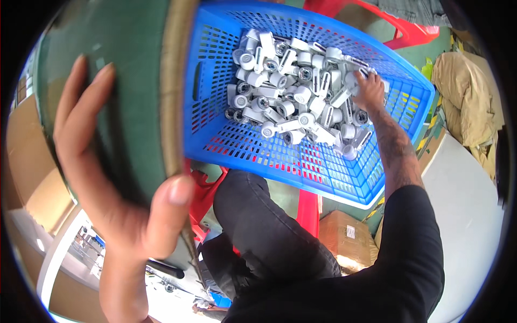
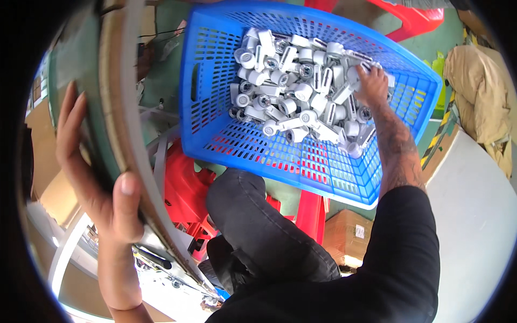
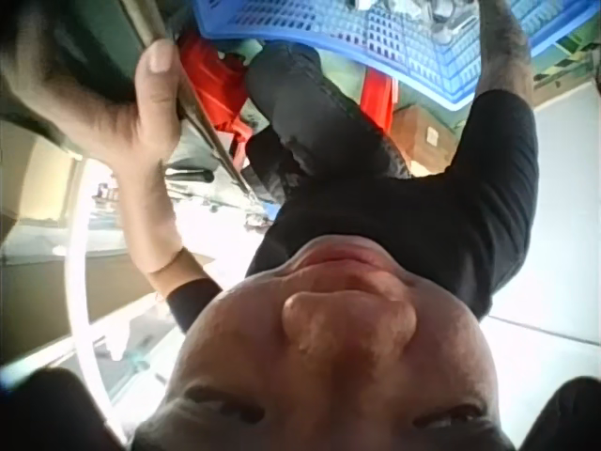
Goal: The person takes plastic components from a blue crate onto the table, inserts plastic strips into the components by hand, and taps them secure using a small mallet.
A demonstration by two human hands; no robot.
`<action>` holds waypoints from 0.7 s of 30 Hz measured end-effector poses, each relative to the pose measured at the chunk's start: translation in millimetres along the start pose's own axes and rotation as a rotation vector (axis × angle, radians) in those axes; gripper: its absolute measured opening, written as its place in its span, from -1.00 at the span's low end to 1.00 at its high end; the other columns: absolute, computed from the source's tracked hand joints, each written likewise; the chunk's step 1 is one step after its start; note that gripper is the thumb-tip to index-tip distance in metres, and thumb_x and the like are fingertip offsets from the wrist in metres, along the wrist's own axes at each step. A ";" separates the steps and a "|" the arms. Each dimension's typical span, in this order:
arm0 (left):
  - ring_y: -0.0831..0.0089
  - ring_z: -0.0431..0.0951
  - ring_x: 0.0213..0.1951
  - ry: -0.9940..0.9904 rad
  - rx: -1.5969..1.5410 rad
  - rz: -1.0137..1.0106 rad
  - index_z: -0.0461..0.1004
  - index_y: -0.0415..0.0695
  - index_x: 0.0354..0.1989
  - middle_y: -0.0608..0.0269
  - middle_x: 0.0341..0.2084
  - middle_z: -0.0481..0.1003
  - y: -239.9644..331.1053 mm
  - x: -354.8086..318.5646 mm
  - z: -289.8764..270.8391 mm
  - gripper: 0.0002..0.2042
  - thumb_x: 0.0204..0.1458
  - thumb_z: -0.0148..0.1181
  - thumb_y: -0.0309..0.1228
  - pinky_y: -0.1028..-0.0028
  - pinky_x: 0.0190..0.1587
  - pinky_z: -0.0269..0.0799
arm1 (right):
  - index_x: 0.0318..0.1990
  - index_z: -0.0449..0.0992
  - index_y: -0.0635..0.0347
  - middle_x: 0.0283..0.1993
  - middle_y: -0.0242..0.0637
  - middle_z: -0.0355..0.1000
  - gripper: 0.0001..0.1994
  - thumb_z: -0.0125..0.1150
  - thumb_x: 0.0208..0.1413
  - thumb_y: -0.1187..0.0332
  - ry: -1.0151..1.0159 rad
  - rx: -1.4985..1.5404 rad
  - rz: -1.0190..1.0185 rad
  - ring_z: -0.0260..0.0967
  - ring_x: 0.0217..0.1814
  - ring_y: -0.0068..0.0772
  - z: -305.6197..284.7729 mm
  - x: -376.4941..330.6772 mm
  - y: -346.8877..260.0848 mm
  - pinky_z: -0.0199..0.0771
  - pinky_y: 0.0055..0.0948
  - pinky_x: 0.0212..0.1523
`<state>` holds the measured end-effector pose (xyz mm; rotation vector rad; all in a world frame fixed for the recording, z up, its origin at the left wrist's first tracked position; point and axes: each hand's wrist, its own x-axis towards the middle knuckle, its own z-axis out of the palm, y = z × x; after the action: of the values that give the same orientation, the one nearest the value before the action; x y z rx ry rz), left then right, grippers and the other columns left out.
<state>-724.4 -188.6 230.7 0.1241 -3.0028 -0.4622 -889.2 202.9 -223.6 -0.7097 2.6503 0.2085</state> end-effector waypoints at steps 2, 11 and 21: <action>-0.12 0.20 0.57 0.015 -0.035 0.059 0.25 -0.32 0.52 -0.34 0.56 0.16 -5.1 0.8 -3.2 -0.08 0.17 0.32 0.14 0.03 0.58 0.04 | 0.42 0.47 -0.23 0.31 0.05 0.41 -0.10 0.68 -0.23 0.15 0.125 0.133 -0.015 0.32 0.45 0.23 -11.5 -11.7 -7.6 0.41 0.09 0.38; -0.10 0.37 0.44 0.258 0.025 0.029 0.56 0.01 0.29 -0.07 0.37 0.44 9.6 -10.6 3.5 -0.33 -0.01 0.49 0.03 -0.07 0.42 0.23 | 0.21 0.42 0.21 0.26 0.04 0.41 -0.27 0.55 -0.25 0.57 0.762 0.671 -0.203 0.39 0.30 0.10 -249.0 -147.4 -66.9 0.42 -0.02 0.34; -0.06 0.55 0.27 0.326 -0.257 0.266 0.64 -0.09 0.16 0.03 0.21 0.61 10.2 -21.8 19.0 -0.46 0.10 0.41 0.00 0.05 0.41 0.39 | 0.28 0.63 -0.46 0.26 -0.20 0.51 -0.25 0.42 -0.11 0.59 1.016 0.150 -1.270 0.44 0.37 0.01 -544.7 -138.1 -294.9 0.52 -0.03 0.26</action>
<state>-705.6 -171.2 213.9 -0.1983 -2.5662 -0.7121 -808.6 -118.8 317.5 -2.7177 2.2224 -0.8817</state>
